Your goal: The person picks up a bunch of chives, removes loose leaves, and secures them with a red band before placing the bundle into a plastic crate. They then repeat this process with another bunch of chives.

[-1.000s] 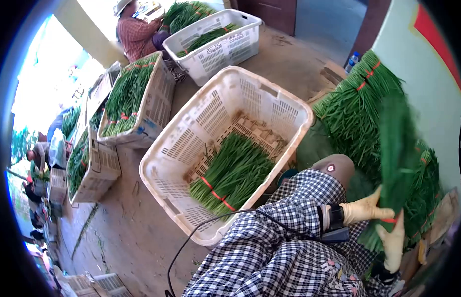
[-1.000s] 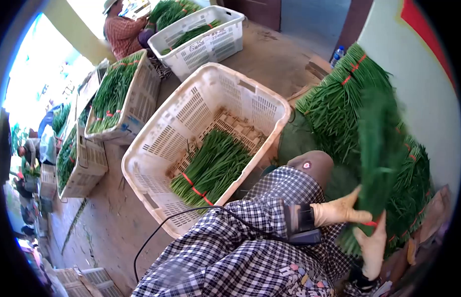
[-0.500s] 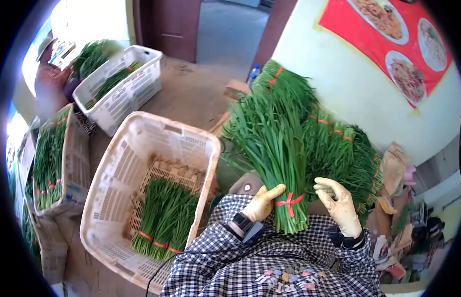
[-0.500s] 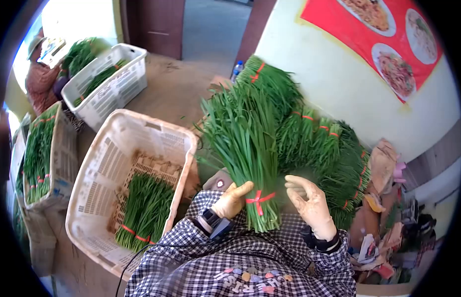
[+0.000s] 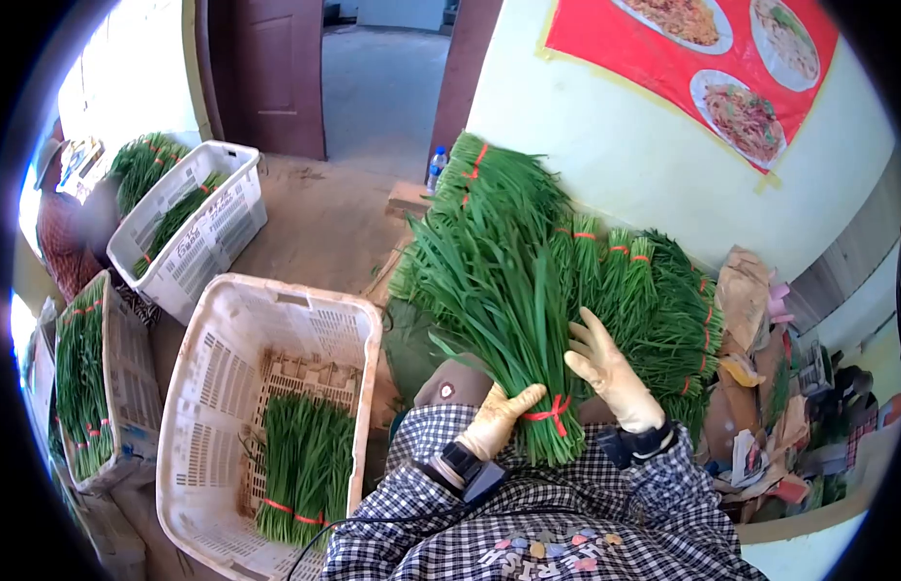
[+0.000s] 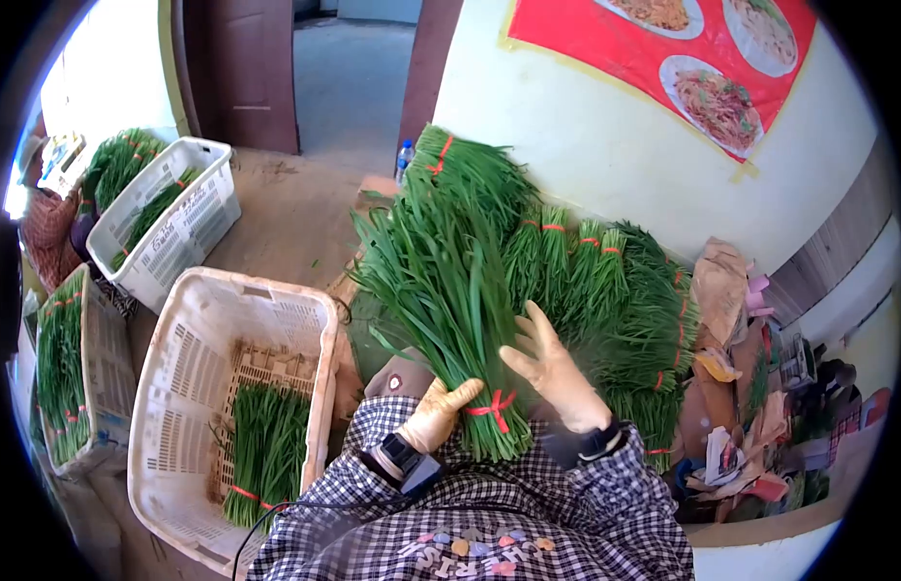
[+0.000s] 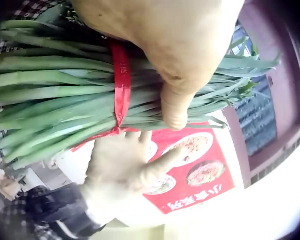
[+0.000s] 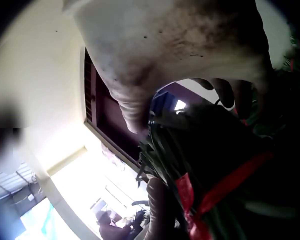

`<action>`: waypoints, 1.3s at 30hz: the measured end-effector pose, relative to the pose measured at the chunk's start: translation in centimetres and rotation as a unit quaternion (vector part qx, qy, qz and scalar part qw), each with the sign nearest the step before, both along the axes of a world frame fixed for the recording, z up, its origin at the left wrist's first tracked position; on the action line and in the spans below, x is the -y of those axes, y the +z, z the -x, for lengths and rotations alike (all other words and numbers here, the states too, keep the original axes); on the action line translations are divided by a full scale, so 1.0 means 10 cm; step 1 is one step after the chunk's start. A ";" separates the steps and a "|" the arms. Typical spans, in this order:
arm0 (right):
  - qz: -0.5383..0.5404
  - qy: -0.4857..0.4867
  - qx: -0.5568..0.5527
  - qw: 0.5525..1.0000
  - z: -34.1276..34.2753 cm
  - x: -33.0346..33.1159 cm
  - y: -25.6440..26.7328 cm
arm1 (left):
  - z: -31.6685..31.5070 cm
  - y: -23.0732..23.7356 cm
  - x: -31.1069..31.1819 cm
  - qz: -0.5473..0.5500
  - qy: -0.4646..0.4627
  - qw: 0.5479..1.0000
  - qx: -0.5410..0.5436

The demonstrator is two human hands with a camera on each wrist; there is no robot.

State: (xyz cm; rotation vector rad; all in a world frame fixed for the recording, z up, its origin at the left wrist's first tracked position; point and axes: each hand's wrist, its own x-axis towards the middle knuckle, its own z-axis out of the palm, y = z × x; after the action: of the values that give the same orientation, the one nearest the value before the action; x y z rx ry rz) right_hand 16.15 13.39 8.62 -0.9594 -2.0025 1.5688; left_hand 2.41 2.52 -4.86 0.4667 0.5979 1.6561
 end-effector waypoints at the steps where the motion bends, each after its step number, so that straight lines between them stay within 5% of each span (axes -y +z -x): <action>1: -0.050 -0.009 -0.013 0.999 0.07 -0.10 -0.11 | -0.04 0.06 -0.04 -0.011 0.015 0.999 -0.038; 4: -0.154 -0.052 -0.013 0.987 0.26 -0.15 -0.12 | -0.14 0.24 -0.13 -0.022 0.058 0.990 -0.123; 6: -0.173 -0.082 -0.055 0.980 0.27 -0.16 -0.08 | -0.09 0.37 -0.20 0.031 0.041 0.998 -0.028; 11: -0.019 -0.117 -0.172 0.978 0.04 -0.28 -0.13 | 0.00 0.34 -0.30 0.022 0.015 0.991 0.132; 24: 0.018 -0.138 -0.162 0.977 -0.15 -0.29 -0.22 | -0.09 0.25 -0.34 0.040 -0.013 0.993 0.110; 26: 0.040 -0.145 -0.182 0.972 -0.15 -0.28 -0.24 | -0.11 0.19 -0.35 0.040 -0.008 0.996 0.083; 28: 0.053 -0.153 -0.195 0.967 -0.13 -0.23 -0.20 | -0.12 0.13 -0.37 0.027 0.028 0.994 -0.104; 30: 0.062 -0.171 -0.213 0.960 -0.15 -0.24 -0.22 | -0.06 0.22 -0.42 0.084 0.014 0.992 -0.093; 31: 0.067 -0.181 -0.234 0.953 -0.16 -0.20 -0.14 | 0.03 0.32 -0.53 0.125 -0.034 0.992 0.000; 32: 0.062 -0.190 -0.238 0.950 -0.18 -0.15 -0.04 | 0.10 0.44 -0.54 0.067 -0.017 0.988 -0.140; 34: 0.037 -0.199 -0.230 0.952 -0.29 -0.05 0.12 | 0.23 0.65 -0.71 0.098 -0.082 0.989 -0.077; 39: 0.161 -0.213 -0.274 0.924 -0.79 0.19 -0.18 | 0.33 1.18 -0.63 0.106 -0.197 0.937 -0.267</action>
State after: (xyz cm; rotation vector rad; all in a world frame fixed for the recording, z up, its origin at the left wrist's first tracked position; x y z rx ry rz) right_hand 24.06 11.46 6.85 -0.8666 -1.0948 1.6942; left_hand -0.91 8.82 6.95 0.8291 1.0002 1.0607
